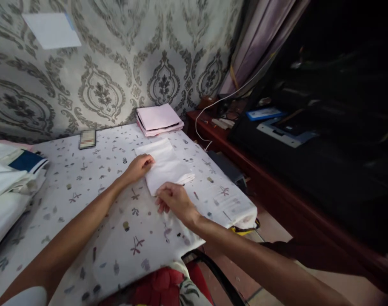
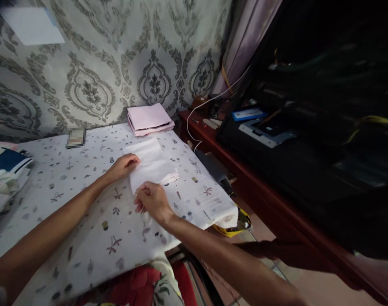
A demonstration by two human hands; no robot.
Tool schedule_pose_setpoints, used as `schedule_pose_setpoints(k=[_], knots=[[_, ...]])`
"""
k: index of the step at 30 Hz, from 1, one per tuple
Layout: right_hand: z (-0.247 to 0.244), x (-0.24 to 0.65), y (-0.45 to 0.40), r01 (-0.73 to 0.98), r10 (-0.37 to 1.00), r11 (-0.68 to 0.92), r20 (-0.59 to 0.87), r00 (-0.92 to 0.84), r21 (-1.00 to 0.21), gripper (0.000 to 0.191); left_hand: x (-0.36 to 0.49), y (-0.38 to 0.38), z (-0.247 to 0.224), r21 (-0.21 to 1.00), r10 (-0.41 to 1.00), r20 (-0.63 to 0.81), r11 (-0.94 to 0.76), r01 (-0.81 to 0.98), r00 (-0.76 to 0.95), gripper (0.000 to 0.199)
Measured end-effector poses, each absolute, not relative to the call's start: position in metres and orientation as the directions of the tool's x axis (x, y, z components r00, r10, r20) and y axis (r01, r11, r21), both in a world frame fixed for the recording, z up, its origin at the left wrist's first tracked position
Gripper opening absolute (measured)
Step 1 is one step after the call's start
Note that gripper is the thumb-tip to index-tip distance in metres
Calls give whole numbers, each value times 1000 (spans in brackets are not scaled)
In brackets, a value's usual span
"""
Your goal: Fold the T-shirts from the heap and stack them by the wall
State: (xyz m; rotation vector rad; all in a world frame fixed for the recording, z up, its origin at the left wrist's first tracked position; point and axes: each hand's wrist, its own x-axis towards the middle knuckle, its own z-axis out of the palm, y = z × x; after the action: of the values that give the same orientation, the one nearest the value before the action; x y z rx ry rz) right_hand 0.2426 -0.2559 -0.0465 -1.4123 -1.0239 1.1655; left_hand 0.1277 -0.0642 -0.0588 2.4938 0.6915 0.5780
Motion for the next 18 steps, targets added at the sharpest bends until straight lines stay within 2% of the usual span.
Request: schedule_pose_setpoints(k=[1, 2, 4, 6, 8, 10, 14, 16, 18], knots=[[-40, 254, -250, 198, 976, -65, -21, 218, -978, 16, 127, -65, -59, 528, 589, 299, -757, 384, 750, 19], [-36, 267, -244, 397, 964, 12, 116, 238, -918, 18, 126, -67, -59, 496, 608, 337, -764, 414, 718, 22], [-36, 289, -229, 715, 928, 87, 317, 194, -693, 31, 127, -68, -63, 421, 598, 383, -791, 443, 704, 28], [-47, 305, -217, 871, 941, 40, 312, 133, -490, 46, 130, -66, -69, 380, 555, 335, -819, 430, 762, 36], [-65, 315, -213, 930, 970, -61, 198, 141, -363, 55, 133, -57, -75, 389, 547, 225, -809, 441, 806, 45], [-81, 319, -215, 947, 980, -120, 120, 162, -297, 60, 134, -42, -78, 442, 598, 113, -745, 499, 793, 51], [-85, 325, -223, 948, 987, -134, 46, 154, -287, 64, 134, -13, -74, 660, 770, 43, -500, 560, 637, 46], [-75, 331, -218, 938, 988, -149, 2, 157, -314, 62, 134, -10, -71, 823, 875, 92, -335, 459, 475, 42], [-63, 340, -204, 919, 986, -162, -11, 169, -360, 57, 133, -18, -70, 957, 960, 82, -151, 248, 269, 37]])
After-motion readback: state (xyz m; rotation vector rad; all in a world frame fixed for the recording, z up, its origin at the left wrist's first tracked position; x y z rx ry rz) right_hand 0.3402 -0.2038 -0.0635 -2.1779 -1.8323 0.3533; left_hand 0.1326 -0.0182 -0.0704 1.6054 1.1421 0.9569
